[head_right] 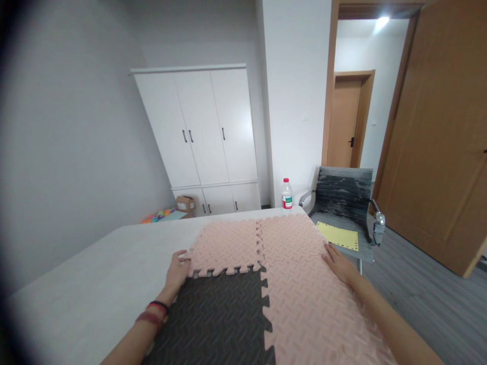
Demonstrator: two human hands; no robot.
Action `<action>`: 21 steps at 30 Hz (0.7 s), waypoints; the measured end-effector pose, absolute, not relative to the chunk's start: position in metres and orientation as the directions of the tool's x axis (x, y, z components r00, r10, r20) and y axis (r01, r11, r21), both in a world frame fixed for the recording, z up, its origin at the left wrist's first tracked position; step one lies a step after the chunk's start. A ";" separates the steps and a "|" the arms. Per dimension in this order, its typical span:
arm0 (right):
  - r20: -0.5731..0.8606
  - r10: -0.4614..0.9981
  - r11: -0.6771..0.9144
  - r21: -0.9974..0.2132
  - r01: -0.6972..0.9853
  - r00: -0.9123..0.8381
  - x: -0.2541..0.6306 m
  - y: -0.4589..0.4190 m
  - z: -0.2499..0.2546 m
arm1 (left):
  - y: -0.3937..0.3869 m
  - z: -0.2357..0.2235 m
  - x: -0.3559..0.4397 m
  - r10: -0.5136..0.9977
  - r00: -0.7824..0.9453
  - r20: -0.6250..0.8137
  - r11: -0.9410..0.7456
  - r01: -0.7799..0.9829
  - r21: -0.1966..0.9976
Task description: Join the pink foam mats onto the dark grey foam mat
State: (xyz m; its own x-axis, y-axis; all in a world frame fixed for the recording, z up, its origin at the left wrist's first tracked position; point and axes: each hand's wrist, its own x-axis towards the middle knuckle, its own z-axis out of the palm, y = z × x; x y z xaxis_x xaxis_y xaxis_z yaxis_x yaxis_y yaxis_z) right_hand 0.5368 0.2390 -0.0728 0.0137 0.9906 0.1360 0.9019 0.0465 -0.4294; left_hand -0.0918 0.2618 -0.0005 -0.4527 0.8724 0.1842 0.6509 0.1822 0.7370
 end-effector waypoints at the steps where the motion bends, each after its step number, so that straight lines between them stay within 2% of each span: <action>1: 0.138 0.990 0.045 -0.430 0.902 0.016 0.537 0.239 -0.073 | 0.262 -0.001 -0.092 0.873 -0.452 0.184 0.187 0.657 0.731; 11: 0.123 0.992 0.045 -0.419 0.907 0.008 0.537 0.238 -0.072 | 0.258 0.007 -0.080 0.919 -0.340 0.200 0.159 0.783 0.602; 21: 0.132 0.991 0.055 -0.425 0.903 0.002 0.536 0.237 -0.070 | 0.255 0.006 -0.089 0.971 -0.166 0.172 0.112 0.951 0.287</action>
State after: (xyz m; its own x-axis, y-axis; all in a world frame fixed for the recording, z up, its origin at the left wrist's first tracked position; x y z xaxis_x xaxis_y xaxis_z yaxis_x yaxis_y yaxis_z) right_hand 0.5360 0.2366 -0.0698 0.0020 0.9912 0.1323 0.9034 0.0549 -0.4253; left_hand -0.0887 0.2547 0.0057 -0.1661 0.9710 0.1719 0.9515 0.1121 0.2866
